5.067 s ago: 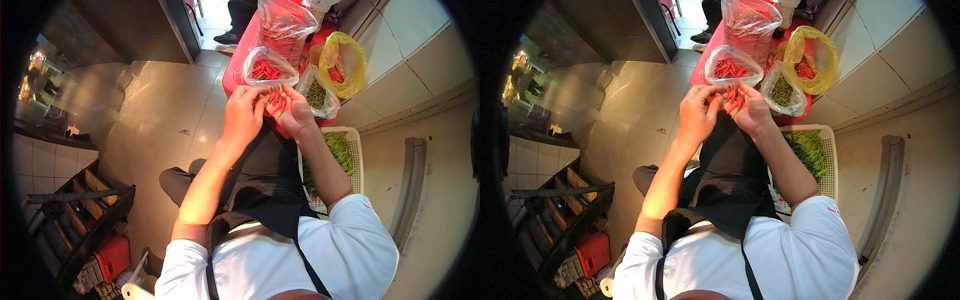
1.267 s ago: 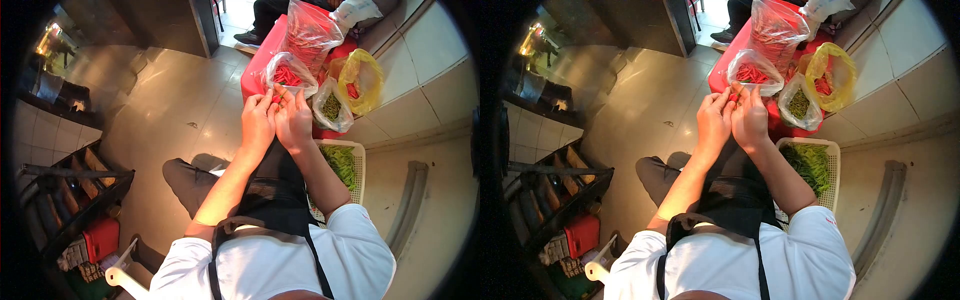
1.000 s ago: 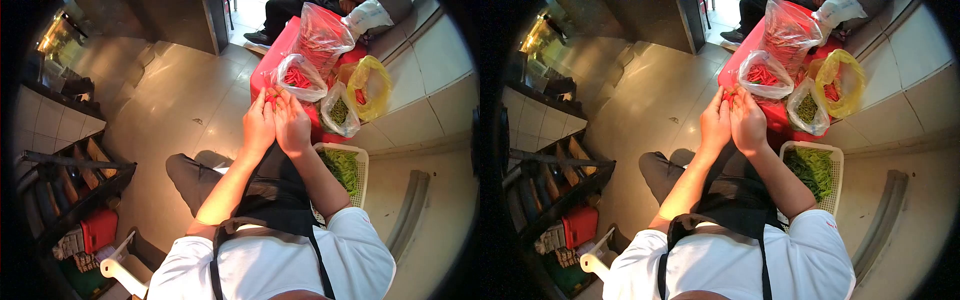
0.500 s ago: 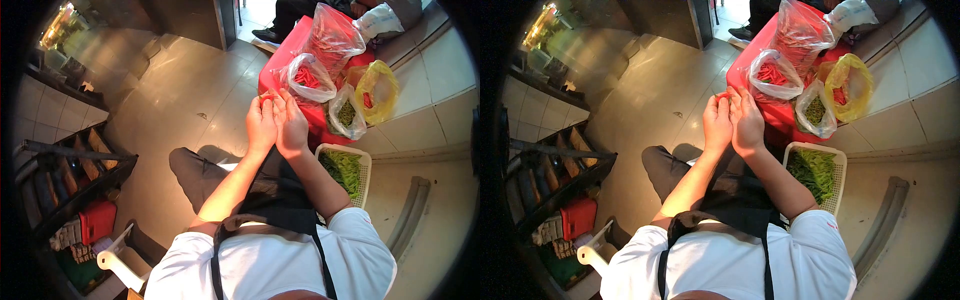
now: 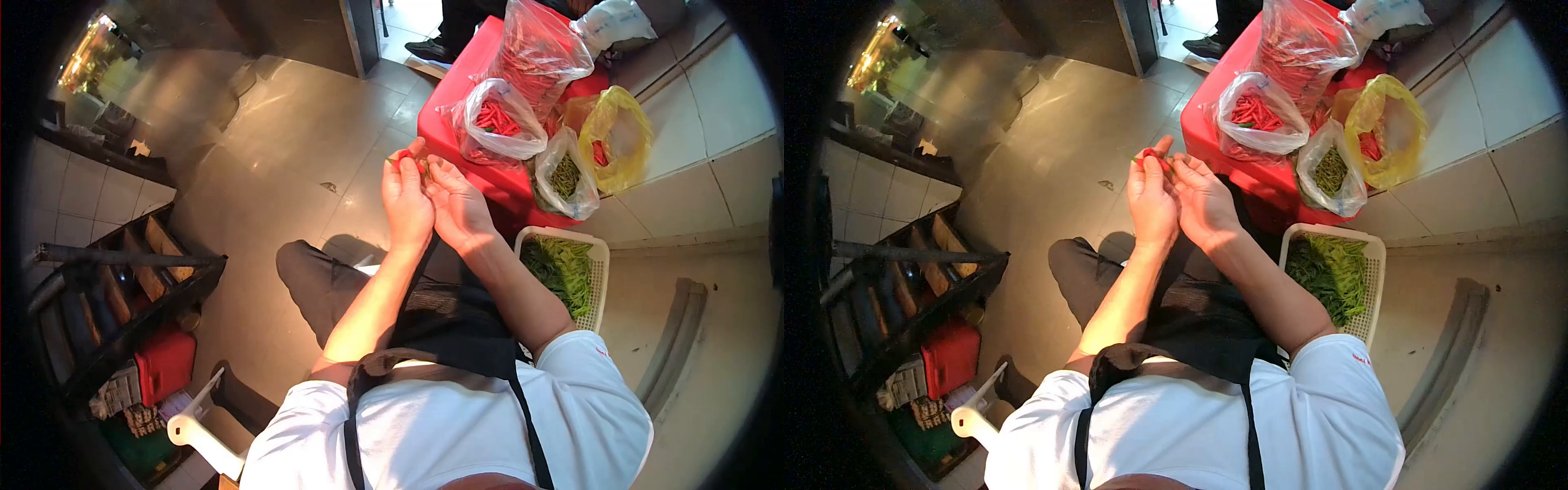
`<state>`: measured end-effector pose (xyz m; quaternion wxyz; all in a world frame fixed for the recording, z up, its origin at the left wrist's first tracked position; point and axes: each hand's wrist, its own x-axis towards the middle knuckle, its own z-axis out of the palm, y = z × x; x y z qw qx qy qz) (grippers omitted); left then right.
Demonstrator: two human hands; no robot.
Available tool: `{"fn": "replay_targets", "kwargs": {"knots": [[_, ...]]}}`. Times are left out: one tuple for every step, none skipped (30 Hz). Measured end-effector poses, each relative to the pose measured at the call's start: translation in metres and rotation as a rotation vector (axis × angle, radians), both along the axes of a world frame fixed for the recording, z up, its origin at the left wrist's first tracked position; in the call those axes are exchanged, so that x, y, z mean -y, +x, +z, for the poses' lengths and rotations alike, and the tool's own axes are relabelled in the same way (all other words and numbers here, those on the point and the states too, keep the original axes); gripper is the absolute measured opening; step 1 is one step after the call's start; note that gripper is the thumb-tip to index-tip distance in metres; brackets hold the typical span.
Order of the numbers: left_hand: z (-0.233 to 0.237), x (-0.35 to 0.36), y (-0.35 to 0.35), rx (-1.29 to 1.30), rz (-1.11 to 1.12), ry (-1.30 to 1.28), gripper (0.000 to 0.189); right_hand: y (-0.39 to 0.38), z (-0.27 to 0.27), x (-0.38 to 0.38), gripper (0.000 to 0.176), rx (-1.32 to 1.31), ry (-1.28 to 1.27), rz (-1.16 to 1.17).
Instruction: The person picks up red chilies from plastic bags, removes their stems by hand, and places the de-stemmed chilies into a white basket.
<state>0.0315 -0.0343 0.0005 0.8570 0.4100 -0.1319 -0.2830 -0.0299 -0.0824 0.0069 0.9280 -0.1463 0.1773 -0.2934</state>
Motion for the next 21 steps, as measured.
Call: {"fn": "replay_targets", "kwargs": {"knots": [[0.003,-0.001,0.0,-0.026,-0.008,-0.022,0.025,-0.002,-0.001,0.001,0.012,0.008,0.01,0.017],[0.005,0.001,0.0,-0.07,0.007,-0.044,0.024,-0.003,-0.003,0.001,0.011,0.018,0.02,0.033],[0.005,0.0,0.002,-0.126,-0.01,-0.079,0.023,-0.004,-0.005,0.002,0.01,0.027,0.029,0.052],[0.004,-0.001,0.005,-0.183,-0.028,-0.113,0.021,-0.005,-0.015,0.004,0.007,0.054,0.027,0.051],[0.004,-0.003,0.008,-0.243,-0.052,-0.147,0.021,-0.008,-0.015,0.004,0.007,0.045,0.034,0.063],[0.004,-0.004,0.01,-0.284,-0.068,-0.178,0.02,-0.012,-0.014,0.004,0.007,0.034,0.036,0.067],[0.003,-0.005,0.01,-0.33,-0.093,-0.209,0.019,-0.019,-0.013,0.006,0.007,0.019,0.036,0.061],[0.002,-0.005,0.01,-0.377,-0.12,-0.242,0.018,-0.027,-0.007,0.008,0.005,0.009,0.042,0.035],[0.001,-0.004,0.01,-0.424,-0.143,-0.273,0.017,-0.039,-0.001,0.015,0.005,-0.069,-0.097,-0.029],[0.003,-0.003,0.009,-0.449,-0.155,-0.249,0.018,-0.058,0.004,0.024,0.005,-0.15,-0.232,-0.085],[0.002,0.001,0.006,-0.452,-0.198,-0.244,0.018,-0.076,0.008,0.033,0.006,-0.23,-0.364,-0.128],[0.001,0.003,0.004,-0.453,-0.228,-0.239,0.019,-0.092,0.011,0.046,0.007,-0.464,-0.581,-0.28],[0.001,0.003,0.003,-0.45,-0.247,-0.234,0.019,-0.108,0.014,0.064,0.009,-0.693,-0.797,-0.422],[-0.001,0.003,0.001,-0.464,-0.299,-0.264,0.02,-0.125,0.015,0.083,0.011,-0.796,-0.917,-0.476],[-0.002,0.003,-0.002,-0.481,-0.328,-0.269,0.021,-0.14,0.014,0.101,0.014,-0.895,-1.04,-0.533],[0.0,0.003,-0.004,-0.484,-0.361,-0.272,0.022,-0.151,0.01,0.11,0.016,-1.106,-1.334,-0.566],[0.002,0.003,-0.005,-0.487,-0.398,-0.277,0.022,-0.154,0.013,0.115,0.019,-1.314,-1.634,-0.6],[0.003,0.002,-0.005,-0.459,-0.42,-0.27,0.022,-0.154,0.014,0.12,0.021,-1.516,-1.939,-0.633],[0.004,0.0,-0.004,-0.433,-0.441,-0.262,0.022,-0.151,0.012,0.119,0.022,-1.401,-1.855,-0.612],[0.004,-0.002,-0.004,-0.41,-0.459,-0.249,0.021,-0.14,0.023,0.102,0.023,-1.291,-1.767,-0.579],[0.003,-0.005,-0.003,-0.411,-0.466,-0.233,0.022,-0.128,0.027,0.088,0.024,-1.188,-1.671,-0.54]]}}
